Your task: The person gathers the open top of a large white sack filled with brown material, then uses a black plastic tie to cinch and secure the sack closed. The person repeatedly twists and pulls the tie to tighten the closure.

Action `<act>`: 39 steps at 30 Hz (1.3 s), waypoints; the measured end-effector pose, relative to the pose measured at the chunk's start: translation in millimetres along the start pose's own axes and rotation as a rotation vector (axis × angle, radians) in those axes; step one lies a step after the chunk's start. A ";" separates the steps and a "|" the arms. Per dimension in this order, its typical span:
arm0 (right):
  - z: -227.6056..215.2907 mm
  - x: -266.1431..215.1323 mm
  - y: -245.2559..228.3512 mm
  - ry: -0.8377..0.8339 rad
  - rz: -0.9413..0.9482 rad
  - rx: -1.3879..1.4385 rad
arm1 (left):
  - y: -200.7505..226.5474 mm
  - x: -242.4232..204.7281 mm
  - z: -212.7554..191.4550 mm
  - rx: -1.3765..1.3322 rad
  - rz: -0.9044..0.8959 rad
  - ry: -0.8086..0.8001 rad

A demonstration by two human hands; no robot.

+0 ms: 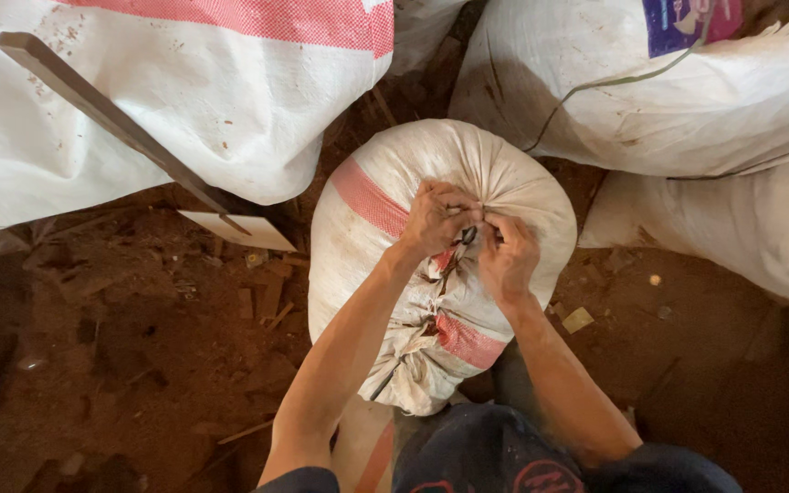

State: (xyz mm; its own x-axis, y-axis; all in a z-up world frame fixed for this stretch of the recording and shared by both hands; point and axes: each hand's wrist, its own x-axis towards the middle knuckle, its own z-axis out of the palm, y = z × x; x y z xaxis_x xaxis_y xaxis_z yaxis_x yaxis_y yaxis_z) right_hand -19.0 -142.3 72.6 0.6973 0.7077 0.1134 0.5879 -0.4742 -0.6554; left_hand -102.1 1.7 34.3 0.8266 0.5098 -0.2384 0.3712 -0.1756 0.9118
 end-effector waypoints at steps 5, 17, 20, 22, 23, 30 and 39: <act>-8.5 18.9 6.2 -0.151 0.418 0.341 | 8.6 -2.1 -4.6 -0.070 -0.104 -0.048; -13.3 70.0 20.8 -0.427 0.996 1.177 | 22.5 -9.8 -4.0 0.174 0.130 0.097; -9.1 80.6 35.6 -0.441 1.102 1.174 | 19.6 -14.3 0.9 0.293 0.271 0.204; -9.5 89.7 48.2 -0.433 1.138 1.146 | 16.7 -16.9 5.6 0.313 0.279 0.230; -11.1 96.7 55.1 -0.418 1.144 1.129 | 15.2 -16.3 7.0 0.321 0.290 0.232; -8.6 122.1 81.4 -0.424 1.176 1.125 | 11.9 -7.8 1.4 0.325 0.253 0.308; -5.5 106.2 28.6 -0.786 0.649 0.685 | 10.7 -1.2 6.2 0.360 0.213 0.272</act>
State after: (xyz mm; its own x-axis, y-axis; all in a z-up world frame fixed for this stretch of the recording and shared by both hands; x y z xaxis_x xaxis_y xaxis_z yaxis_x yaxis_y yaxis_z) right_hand 74.1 -83.6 70.0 0.2042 0.6784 -0.7057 -0.2786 -0.6508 -0.7063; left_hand -96.5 -6.0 42.3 0.7776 0.6236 0.0802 0.3682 -0.5550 0.7459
